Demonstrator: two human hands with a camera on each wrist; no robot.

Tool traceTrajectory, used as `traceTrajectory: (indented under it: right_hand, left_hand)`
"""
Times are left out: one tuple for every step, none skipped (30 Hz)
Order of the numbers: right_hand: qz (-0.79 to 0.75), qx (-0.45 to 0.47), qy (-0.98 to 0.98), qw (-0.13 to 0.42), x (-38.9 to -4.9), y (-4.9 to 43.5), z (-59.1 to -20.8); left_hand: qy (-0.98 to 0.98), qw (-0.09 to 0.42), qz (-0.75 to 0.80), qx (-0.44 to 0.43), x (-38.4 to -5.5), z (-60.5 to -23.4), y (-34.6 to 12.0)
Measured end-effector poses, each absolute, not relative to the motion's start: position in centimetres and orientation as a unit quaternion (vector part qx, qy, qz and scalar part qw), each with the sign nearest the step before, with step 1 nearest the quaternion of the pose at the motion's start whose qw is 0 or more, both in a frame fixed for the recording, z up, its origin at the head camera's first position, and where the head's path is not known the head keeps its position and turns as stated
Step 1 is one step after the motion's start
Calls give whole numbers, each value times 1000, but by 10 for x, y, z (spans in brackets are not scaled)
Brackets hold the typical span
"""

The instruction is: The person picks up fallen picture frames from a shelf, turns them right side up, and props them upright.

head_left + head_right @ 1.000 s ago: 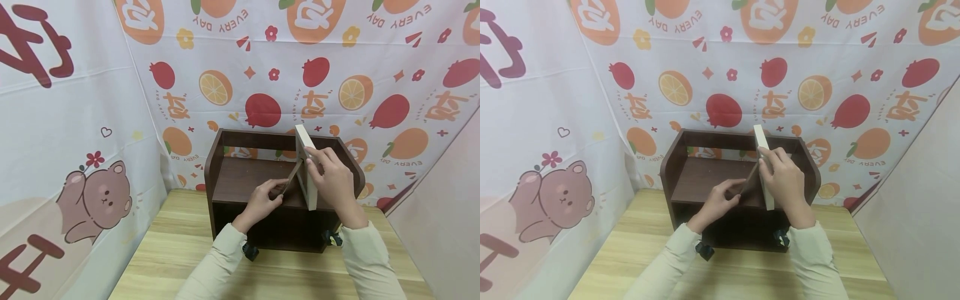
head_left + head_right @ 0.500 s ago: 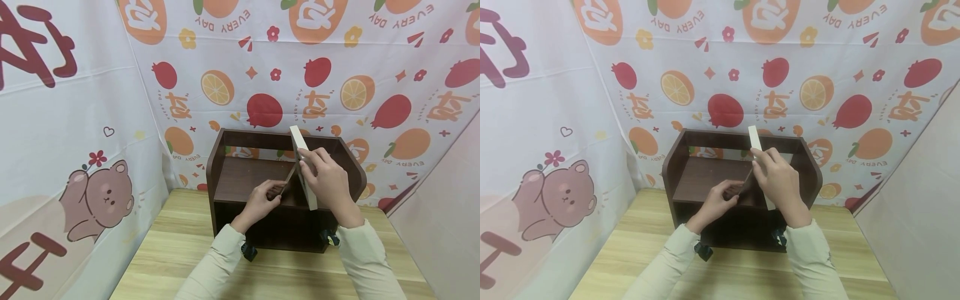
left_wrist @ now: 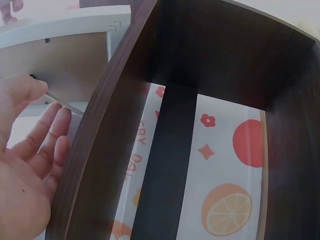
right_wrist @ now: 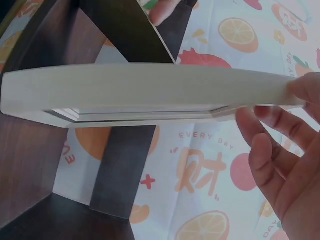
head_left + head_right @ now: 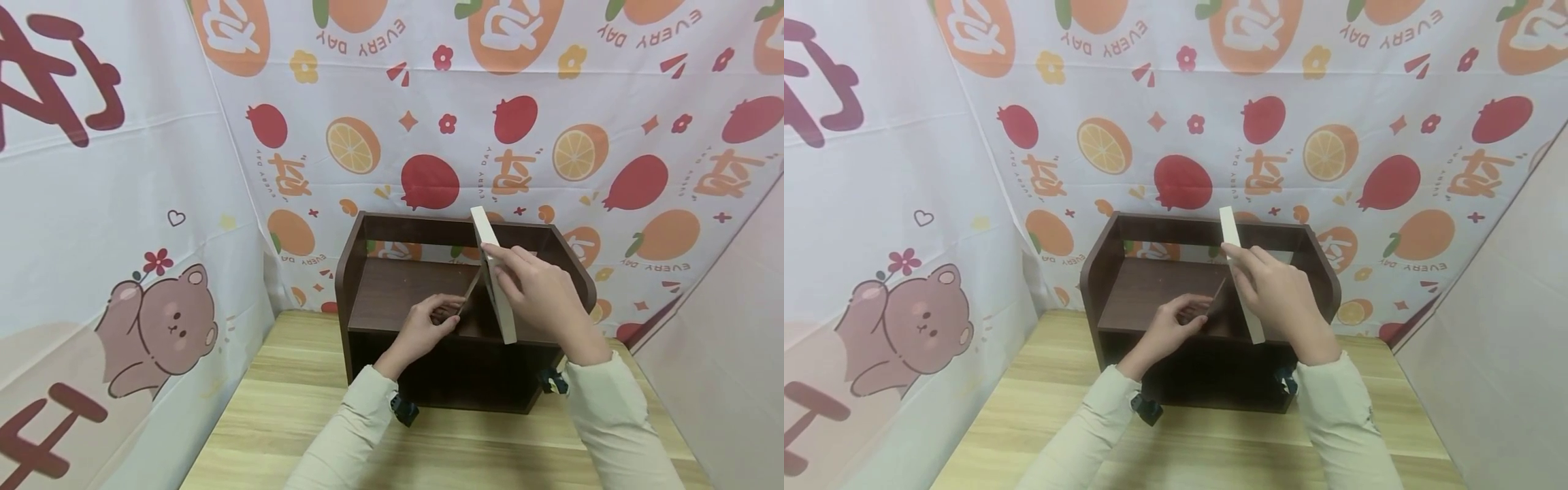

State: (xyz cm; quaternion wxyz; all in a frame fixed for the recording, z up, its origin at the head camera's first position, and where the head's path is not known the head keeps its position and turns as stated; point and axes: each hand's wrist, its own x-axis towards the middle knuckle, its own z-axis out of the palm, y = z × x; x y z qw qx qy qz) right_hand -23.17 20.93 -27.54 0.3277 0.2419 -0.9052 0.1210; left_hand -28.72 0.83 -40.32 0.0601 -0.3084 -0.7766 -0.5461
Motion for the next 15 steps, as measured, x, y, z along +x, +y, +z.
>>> traceTrajectory:
  right_hand:
    - [119, 245, -905, 326, -232, 210, -274]
    - [117, 248, -905, 324, -233, 210, -272]
    - [115, 250, -906, 322, -233, 210, -271]
    - [114, 251, -907, 318, -234, 209, -269]
    - [114, 251, -909, 313, -234, 208, -268]
    - [113, 250, -911, 307, -235, 207, -266]
    - [112, 249, -915, 299, -236, 206, -265]
    - [110, 247, -918, 290, -236, 205, -264]
    - [109, 245, -921, 282, -236, 204, -262]
    - [107, 242, -925, 273, -237, 203, -261]
    - [105, 239, -928, 265, -237, 201, -260]
    - [103, 237, -931, 259, -237, 200, -260]
    - [101, 235, -933, 254, -238, 199, -259]
    - [101, 233, -934, 251, -238, 198, -258]
    - [102, 231, -935, 249, -239, 197, -258]
  left_hand:
    - [-774, 55, -551, -308, -288, -403, 8]
    - [-771, 50, -556, -307, -289, -402, 7]
    - [-770, 45, -559, -304, -289, -401, 6]
    - [-771, 42, -560, -301, -290, -400, 6]
    - [-774, 38, -559, -296, -291, -399, 5]
    - [-775, 35, -560, -292, -292, -399, 4]
    - [-777, 32, -559, -288, -292, -397, 4]
    - [-780, 30, -556, -285, -293, -397, 3]
    - [-783, 28, -554, -282, -294, -396, 2]
    - [-784, 25, -554, -280, -296, -396, 2]
    - [-783, 22, -556, -280, -297, -396, 1]
    - [-782, 20, -557, -280, -299, -396, 1]
    - [-780, 16, -559, -280, -300, -396, 0]
    - [-778, 13, -562, -280, -302, -396, 0]
    - [-776, 10, -565, -281, -303, -396, 0]
